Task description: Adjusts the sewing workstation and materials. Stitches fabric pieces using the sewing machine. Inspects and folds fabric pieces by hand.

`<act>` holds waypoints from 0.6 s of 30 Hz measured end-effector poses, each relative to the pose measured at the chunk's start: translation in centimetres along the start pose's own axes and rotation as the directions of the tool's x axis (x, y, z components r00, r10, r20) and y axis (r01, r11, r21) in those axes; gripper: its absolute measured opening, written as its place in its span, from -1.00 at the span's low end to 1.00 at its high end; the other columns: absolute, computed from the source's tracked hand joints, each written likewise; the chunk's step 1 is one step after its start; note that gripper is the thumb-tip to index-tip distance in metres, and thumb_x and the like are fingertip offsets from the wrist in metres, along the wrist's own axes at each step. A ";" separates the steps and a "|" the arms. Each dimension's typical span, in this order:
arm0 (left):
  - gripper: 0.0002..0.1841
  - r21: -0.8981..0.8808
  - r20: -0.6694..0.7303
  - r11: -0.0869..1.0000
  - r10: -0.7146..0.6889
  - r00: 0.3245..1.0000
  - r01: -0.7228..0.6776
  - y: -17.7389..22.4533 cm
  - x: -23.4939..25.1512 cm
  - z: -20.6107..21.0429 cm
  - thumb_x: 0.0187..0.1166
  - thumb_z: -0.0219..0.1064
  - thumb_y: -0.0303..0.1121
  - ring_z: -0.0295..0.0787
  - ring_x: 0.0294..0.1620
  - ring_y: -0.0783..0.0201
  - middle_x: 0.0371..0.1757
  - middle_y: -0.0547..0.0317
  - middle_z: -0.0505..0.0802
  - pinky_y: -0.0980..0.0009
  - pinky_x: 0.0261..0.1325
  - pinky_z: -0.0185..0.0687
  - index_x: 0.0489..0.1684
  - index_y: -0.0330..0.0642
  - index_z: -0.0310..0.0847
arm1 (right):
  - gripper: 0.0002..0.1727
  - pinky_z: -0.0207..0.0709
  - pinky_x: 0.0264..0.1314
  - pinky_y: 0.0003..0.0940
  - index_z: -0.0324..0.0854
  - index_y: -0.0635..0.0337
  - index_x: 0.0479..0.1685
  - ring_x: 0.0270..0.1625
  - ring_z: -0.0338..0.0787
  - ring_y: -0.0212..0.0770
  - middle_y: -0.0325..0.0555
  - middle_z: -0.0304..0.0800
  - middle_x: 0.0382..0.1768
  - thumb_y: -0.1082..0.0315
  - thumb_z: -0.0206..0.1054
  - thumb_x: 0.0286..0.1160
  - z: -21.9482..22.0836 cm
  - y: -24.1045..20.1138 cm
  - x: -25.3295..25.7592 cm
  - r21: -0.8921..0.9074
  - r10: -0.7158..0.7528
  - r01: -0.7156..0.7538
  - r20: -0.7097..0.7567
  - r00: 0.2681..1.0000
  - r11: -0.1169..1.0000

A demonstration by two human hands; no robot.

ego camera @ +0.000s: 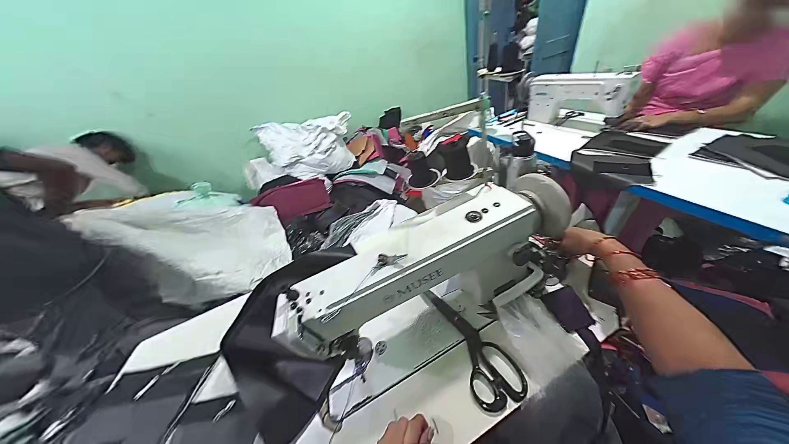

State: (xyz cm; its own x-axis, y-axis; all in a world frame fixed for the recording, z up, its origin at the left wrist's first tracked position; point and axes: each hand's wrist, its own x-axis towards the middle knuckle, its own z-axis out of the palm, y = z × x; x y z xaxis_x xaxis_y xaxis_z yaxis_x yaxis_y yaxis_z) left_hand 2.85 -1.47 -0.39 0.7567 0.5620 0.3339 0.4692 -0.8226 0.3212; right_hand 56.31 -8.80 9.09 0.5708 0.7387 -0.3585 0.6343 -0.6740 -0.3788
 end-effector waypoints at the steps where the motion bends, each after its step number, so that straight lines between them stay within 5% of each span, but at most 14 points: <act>1: -0.77 -0.007 -0.018 1.000 -0.002 1.000 0.002 0.2 -0.1 0.0 0.58 0.33 -0.30 0.88 -0.32 -0.05 -0.40 -0.06 0.87 0.05 -0.22 0.79 -0.26 -0.29 0.83 | -0.70 0.42 0.35 0.33 0.72 0.41 0.18 0.19 0.73 0.32 0.41 0.77 0.09 0.37 0.31 0.67 0.0 0.5 -0.3 0.002 -0.050 0.050 -0.007 0.999 0.999; 7: -0.78 0.041 -0.121 0.999 0.024 0.992 -0.019 0.3 -0.1 0.3 0.59 0.28 -0.24 0.80 -0.44 0.13 -0.50 0.14 0.78 0.23 -0.39 0.72 -0.29 -0.13 0.82 | -0.82 0.37 0.23 0.50 0.77 0.44 -0.04 0.11 0.72 0.46 0.51 0.77 -0.05 0.47 0.35 0.61 -1.0 1.1 -2.0 -0.019 -0.177 0.178 -0.242 0.954 0.984; 13: -0.73 0.094 -0.195 0.994 0.076 0.978 -0.059 -0.1 -0.1 1.2 0.63 0.20 -0.18 0.73 -0.50 0.23 -0.55 0.24 0.71 0.32 -0.43 0.67 -0.35 -0.06 0.77 | -0.47 0.30 0.56 0.35 0.51 0.57 0.40 0.45 0.58 0.47 0.60 0.61 0.32 0.37 0.40 0.52 0.7 0.9 0.4 -0.076 -0.365 0.372 -0.446 0.817 0.925; 14: -0.73 0.090 -0.201 0.994 0.079 0.976 -0.061 -0.1 -0.1 1.3 0.63 0.19 -0.18 0.72 -0.50 0.23 -0.56 0.24 0.71 0.33 -0.43 0.67 -0.35 -0.06 0.77 | -0.49 0.36 0.50 0.38 0.56 0.57 0.34 0.38 0.64 0.50 0.61 0.65 0.26 0.31 0.38 0.56 1.1 0.9 0.7 -0.136 -0.373 0.350 -0.443 0.815 0.927; 16: -0.72 0.081 -0.208 0.995 0.081 0.975 -0.065 -0.2 -0.2 1.3 0.65 0.19 -0.18 0.71 -0.50 0.24 -0.56 0.25 0.70 0.34 -0.43 0.66 -0.36 -0.05 0.76 | -0.56 0.28 0.57 0.34 0.56 0.47 0.40 0.47 0.58 0.40 0.52 0.62 0.36 0.32 0.31 0.68 0.0 -2.6 -1.5 -0.117 -0.096 0.073 -0.203 0.975 0.990; 18: -0.73 0.075 -0.208 0.995 0.082 0.975 -0.068 -0.2 -0.2 1.2 0.64 0.19 -0.19 0.71 -0.50 0.23 -0.56 0.24 0.70 0.34 -0.43 0.66 -0.36 -0.06 0.76 | -0.63 0.35 0.40 0.41 0.64 0.36 0.35 0.34 0.66 0.42 0.47 0.70 0.24 0.34 0.26 0.70 -0.1 -2.7 -1.4 -0.192 0.050 -0.055 -0.032 0.998 0.980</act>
State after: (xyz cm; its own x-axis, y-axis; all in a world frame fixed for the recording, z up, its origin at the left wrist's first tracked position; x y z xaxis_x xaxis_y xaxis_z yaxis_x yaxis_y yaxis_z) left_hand 3.12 -1.51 -1.65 0.6815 0.4982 0.5361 0.4494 -0.8630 0.2307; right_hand 53.82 -8.01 10.73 0.6182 0.7043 -0.3490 0.6902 -0.6988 -0.1877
